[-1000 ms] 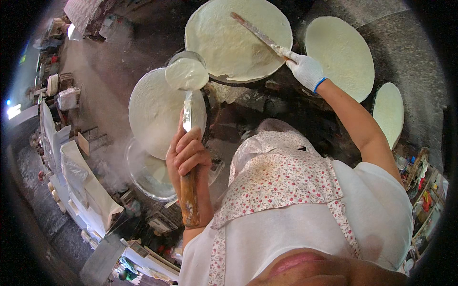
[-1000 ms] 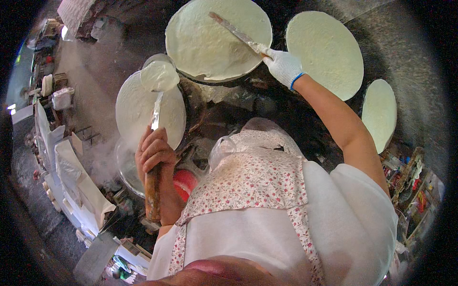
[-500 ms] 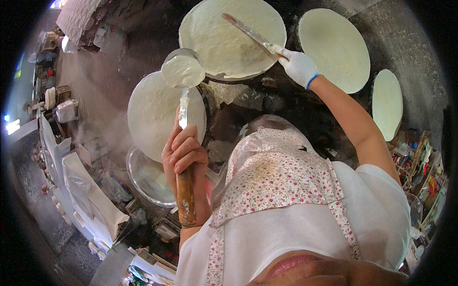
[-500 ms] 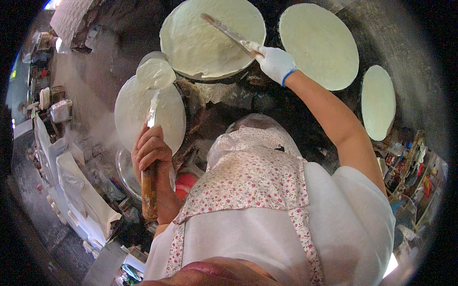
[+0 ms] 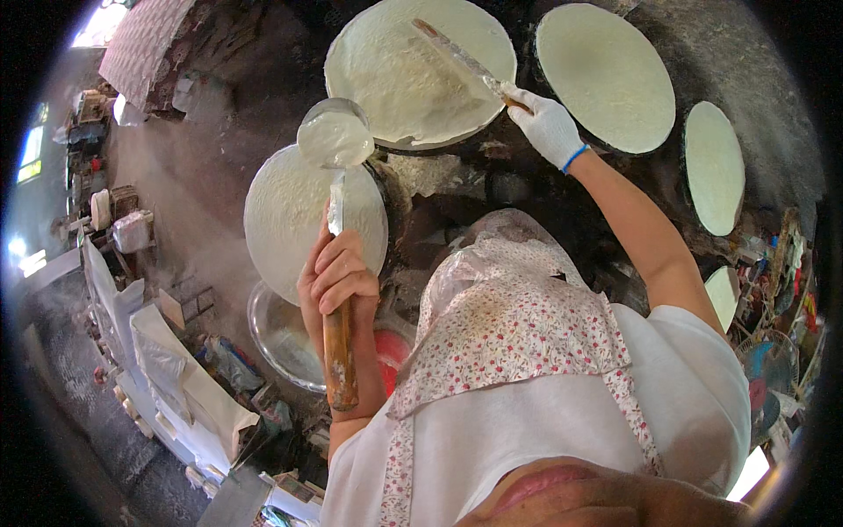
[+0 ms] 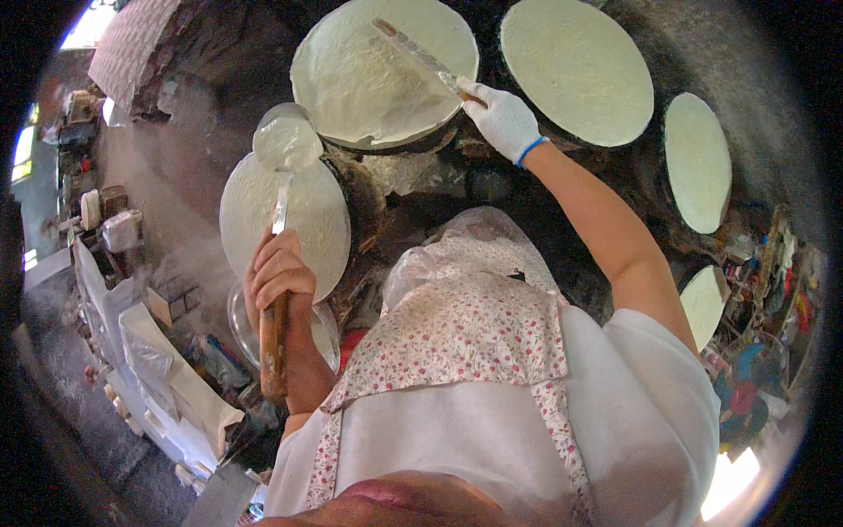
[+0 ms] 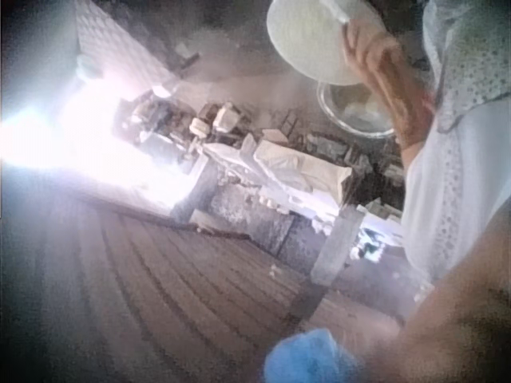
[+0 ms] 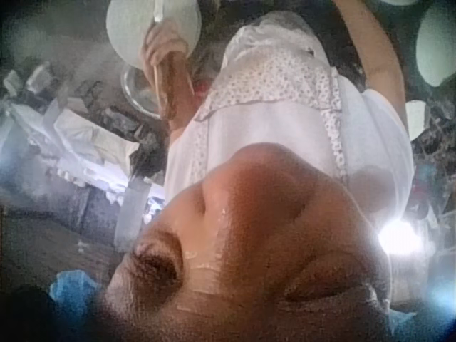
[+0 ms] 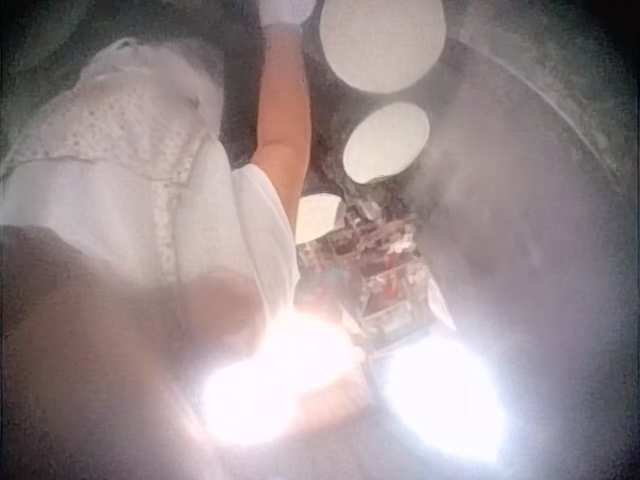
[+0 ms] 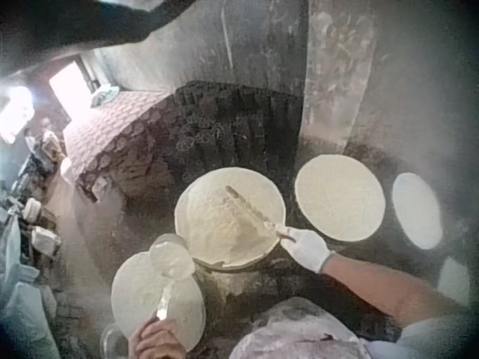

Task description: The person pours batter onto multiple hot flat pans and spreads it into thin circular crepes using a ladle and a wooden spreader. They repeatedly flip and remove finished crepes, stacking them on a nearby surface while continuing to cook new ones.

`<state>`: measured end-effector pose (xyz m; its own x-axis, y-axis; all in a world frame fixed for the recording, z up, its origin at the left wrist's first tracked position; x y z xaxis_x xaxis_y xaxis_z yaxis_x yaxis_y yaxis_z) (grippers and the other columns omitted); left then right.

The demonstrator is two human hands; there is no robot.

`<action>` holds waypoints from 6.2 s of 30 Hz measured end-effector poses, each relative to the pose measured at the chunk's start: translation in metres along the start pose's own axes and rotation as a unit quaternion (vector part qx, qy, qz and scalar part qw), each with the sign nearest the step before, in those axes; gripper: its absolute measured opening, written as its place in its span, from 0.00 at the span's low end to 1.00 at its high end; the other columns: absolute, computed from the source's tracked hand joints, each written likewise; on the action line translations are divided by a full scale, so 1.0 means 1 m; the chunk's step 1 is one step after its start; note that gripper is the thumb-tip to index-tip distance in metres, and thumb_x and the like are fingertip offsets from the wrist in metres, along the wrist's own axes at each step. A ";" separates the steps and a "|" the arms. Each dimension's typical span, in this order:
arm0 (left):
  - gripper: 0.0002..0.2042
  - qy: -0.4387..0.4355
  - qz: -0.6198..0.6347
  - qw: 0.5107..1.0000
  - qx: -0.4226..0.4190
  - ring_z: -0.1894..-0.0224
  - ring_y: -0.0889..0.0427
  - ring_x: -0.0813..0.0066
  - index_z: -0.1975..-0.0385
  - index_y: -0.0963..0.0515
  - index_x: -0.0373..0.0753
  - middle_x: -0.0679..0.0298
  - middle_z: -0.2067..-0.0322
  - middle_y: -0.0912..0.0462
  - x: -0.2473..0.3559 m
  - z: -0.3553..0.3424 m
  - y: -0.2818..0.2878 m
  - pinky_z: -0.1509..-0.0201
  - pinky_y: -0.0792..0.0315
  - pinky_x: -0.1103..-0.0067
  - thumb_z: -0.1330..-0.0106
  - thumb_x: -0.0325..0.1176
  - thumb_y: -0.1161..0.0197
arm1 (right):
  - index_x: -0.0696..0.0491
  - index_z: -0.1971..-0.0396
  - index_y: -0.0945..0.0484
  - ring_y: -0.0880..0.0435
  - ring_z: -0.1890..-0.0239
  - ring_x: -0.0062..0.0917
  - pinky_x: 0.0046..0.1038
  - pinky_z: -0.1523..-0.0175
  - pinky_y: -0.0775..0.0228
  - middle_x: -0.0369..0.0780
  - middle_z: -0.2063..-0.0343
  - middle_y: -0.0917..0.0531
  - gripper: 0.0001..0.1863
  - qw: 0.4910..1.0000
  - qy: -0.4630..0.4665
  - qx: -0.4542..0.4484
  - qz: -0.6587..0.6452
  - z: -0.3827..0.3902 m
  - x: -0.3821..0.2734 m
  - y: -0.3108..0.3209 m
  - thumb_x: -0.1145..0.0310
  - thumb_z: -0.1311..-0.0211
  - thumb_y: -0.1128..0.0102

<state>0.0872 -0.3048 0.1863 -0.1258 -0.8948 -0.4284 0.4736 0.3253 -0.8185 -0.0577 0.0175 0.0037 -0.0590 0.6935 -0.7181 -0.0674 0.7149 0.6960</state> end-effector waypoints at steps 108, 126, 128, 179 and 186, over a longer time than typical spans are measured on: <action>0.26 -0.005 -0.025 0.998 -0.049 0.78 0.27 0.80 0.20 0.53 0.33 0.64 0.70 0.34 0.006 0.059 0.015 0.80 0.24 0.79 0.16 0.29 0.65 | 0.59 0.35 0.22 0.19 0.36 0.25 0.26 0.31 0.30 0.44 0.36 0.17 0.22 0.983 -0.044 -0.140 -0.109 0.060 -0.054 -0.051 0.71 0.27 0.37; 0.17 -0.090 0.031 0.995 0.002 0.83 0.28 0.79 0.70 0.38 0.38 0.64 0.76 0.33 -0.040 0.069 0.025 0.85 0.25 0.79 0.14 0.37 0.60 | 0.40 0.37 0.17 0.13 0.66 0.39 0.40 0.60 0.22 0.46 0.65 0.18 0.28 0.922 0.232 -0.014 0.308 -0.001 -0.036 -0.040 0.58 0.40 0.30; 0.17 -0.099 0.030 0.995 0.000 0.84 0.28 0.80 0.70 0.38 0.38 0.64 0.76 0.33 -0.046 0.066 0.028 0.85 0.25 0.79 0.14 0.38 0.61 | 0.40 0.37 0.18 0.15 0.65 0.39 0.42 0.59 0.24 0.44 0.65 0.19 0.28 0.917 0.246 -0.030 0.314 -0.007 -0.038 -0.049 0.60 0.40 0.31; 0.21 -0.135 0.025 0.989 -0.054 0.83 0.28 0.83 0.31 0.42 0.26 0.65 0.73 0.34 -0.065 0.040 0.022 0.87 0.24 0.82 0.13 0.36 0.64 | 0.52 0.54 0.13 0.16 0.49 0.58 0.51 0.44 0.24 0.55 0.55 0.13 0.19 0.980 -0.099 0.119 0.125 -0.206 0.088 -0.019 0.59 0.33 0.48; 0.16 -0.091 -0.107 0.978 -0.155 0.83 0.28 0.81 0.56 0.33 0.33 0.65 0.74 0.31 -0.045 0.072 0.027 0.89 0.28 0.83 0.13 0.38 0.64 | 0.60 0.64 0.11 0.10 0.57 0.44 0.43 0.52 0.24 0.53 0.63 0.10 0.30 0.978 -0.174 0.113 0.028 -0.216 0.107 -0.001 0.42 0.43 0.32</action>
<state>0.1684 -0.2777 0.2111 -0.0232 -0.9830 -0.1821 0.1631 0.1760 -0.9708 -0.2788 0.0717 -0.0751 0.2898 0.6925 -0.6606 0.1499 0.6489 0.7460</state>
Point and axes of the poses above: each hand's wrist, its own z-axis away from the middle knuckle, its own y-axis out of the back of the hand, x = y × z, the point moved 4 cm from there along -z, towards the middle knuckle
